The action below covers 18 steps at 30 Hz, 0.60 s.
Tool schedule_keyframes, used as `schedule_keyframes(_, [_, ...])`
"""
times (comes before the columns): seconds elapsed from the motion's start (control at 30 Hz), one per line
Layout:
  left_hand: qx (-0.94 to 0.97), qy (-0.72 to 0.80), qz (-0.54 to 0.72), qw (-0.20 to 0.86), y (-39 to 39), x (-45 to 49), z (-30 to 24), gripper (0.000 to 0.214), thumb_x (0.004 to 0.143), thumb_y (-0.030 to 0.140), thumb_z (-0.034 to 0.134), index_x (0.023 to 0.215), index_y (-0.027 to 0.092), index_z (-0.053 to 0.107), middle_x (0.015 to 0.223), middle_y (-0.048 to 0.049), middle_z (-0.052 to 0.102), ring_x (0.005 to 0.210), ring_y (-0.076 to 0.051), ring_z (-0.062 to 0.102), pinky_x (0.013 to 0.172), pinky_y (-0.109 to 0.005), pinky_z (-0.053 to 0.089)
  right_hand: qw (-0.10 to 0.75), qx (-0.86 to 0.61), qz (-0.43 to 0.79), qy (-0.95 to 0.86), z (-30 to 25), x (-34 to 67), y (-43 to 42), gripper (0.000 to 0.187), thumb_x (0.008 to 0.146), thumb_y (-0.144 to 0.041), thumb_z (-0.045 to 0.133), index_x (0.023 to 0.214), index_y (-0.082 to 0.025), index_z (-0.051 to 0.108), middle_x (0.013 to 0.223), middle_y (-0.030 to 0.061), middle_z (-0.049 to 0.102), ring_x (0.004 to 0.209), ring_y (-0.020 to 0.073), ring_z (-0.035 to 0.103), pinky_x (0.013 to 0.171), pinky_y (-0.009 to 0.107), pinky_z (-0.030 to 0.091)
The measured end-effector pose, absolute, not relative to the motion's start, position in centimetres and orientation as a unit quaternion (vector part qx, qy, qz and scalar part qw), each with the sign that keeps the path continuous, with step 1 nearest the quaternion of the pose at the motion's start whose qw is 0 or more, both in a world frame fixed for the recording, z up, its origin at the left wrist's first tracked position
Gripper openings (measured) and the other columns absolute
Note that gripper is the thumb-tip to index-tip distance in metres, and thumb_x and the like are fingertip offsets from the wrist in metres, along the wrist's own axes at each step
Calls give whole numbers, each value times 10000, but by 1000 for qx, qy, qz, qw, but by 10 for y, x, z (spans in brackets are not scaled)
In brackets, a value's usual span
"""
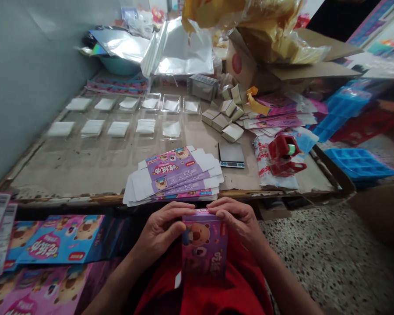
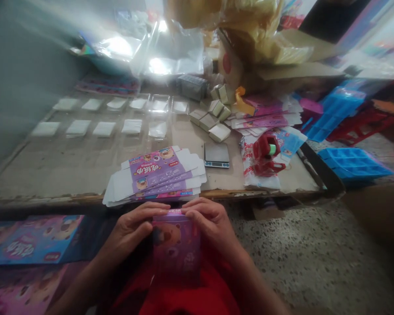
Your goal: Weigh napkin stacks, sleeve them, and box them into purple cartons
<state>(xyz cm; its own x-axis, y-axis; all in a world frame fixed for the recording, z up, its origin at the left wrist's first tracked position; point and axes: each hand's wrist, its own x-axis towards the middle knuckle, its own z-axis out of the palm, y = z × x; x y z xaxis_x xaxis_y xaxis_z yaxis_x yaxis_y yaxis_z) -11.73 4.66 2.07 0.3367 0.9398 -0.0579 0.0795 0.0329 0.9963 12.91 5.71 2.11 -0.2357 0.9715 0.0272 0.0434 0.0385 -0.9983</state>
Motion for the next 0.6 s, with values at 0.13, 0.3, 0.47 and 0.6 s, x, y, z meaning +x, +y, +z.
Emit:
schedule_keyframes(0.13, [554,430,362,615,39,-115,11,343,836,270,784,1173,305,727,1279,-43,670,1213,-243,633,998,-322,545,405,-425,523,-618,14,140,51,204,940,-355,688,1104,-300,799,1139,76,760,1056,249,700,932,409,548])
schedule_keyframes(0.3, [555,447,329,620,44,-107,17,481,853,291,764,1316,324,635,1318,-47,651,1133,-229,663,967,-333,561,388,-429,502,-643,11,149,45,251,956,-313,669,1189,-343,758,1258,58,714,1149,248,669,993,430,528])
schedule_keyframes(0.47, [610,419,326,588,59,-99,23,399,848,300,757,1239,296,681,1270,-75,648,1182,-270,621,992,-381,545,405,-453,500,-617,6,152,45,270,964,-344,648,1217,-353,743,1259,47,721,1205,265,641,1045,455,502])
schedule_keyframes(0.6, [592,399,340,612,61,-94,16,314,867,302,736,1177,269,703,1239,-87,621,1194,-275,606,983,-371,543,397,-467,511,-602,-3,154,44,266,972,-363,626,1208,-348,749,1327,53,691,1259,281,612,1082,466,473])
